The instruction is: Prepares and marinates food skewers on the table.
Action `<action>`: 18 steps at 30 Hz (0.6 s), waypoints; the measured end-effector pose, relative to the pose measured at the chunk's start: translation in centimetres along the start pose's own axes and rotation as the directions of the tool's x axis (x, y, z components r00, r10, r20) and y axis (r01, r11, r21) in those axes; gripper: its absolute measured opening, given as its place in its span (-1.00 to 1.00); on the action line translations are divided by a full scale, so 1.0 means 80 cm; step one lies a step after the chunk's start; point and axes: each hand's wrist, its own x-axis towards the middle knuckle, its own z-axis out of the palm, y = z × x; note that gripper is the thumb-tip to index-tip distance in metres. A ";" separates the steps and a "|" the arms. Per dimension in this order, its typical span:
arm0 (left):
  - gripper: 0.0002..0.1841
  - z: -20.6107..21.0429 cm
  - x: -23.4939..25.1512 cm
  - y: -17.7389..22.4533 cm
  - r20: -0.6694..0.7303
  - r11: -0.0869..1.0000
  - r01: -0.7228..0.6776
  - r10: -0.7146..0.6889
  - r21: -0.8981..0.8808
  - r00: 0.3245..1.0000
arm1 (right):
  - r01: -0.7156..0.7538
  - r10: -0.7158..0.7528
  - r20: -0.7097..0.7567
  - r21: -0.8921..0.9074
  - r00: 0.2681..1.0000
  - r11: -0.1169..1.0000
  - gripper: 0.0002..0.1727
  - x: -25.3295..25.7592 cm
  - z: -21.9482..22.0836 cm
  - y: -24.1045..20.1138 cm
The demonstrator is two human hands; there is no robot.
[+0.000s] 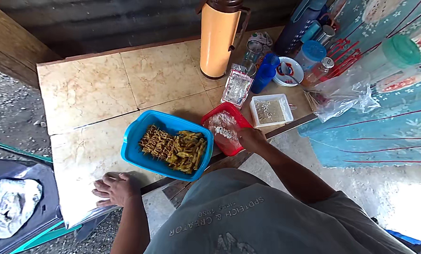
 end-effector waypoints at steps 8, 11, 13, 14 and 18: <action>-0.39 -0.007 -0.006 0.003 0.004 1.000 0.006 -0.005 -0.008 1.000 | -0.040 0.040 -0.006 0.025 0.999 0.999 -0.66 -0.014 0.008 0.013; -0.40 -0.005 -0.006 0.002 -0.011 1.000 -0.007 0.007 -0.022 1.000 | -0.039 0.055 -0.075 0.201 0.996 0.979 -0.67 -0.021 0.007 0.048; -0.40 -0.003 -0.005 0.001 -0.018 1.000 -0.010 0.010 -0.016 1.000 | -0.032 0.088 -0.148 0.345 0.985 0.938 -0.69 -0.025 0.004 0.082; -0.40 -0.003 -0.006 0.001 -0.020 1.000 -0.010 0.010 -0.009 1.000 | -0.049 0.129 -0.178 0.395 0.976 0.917 -0.70 -0.027 0.001 0.099; -0.41 -0.006 -0.008 0.003 -0.029 1.000 -0.006 0.006 -0.020 1.000 | -0.270 0.401 -0.226 0.449 0.888 0.852 -0.68 -0.022 -0.020 0.166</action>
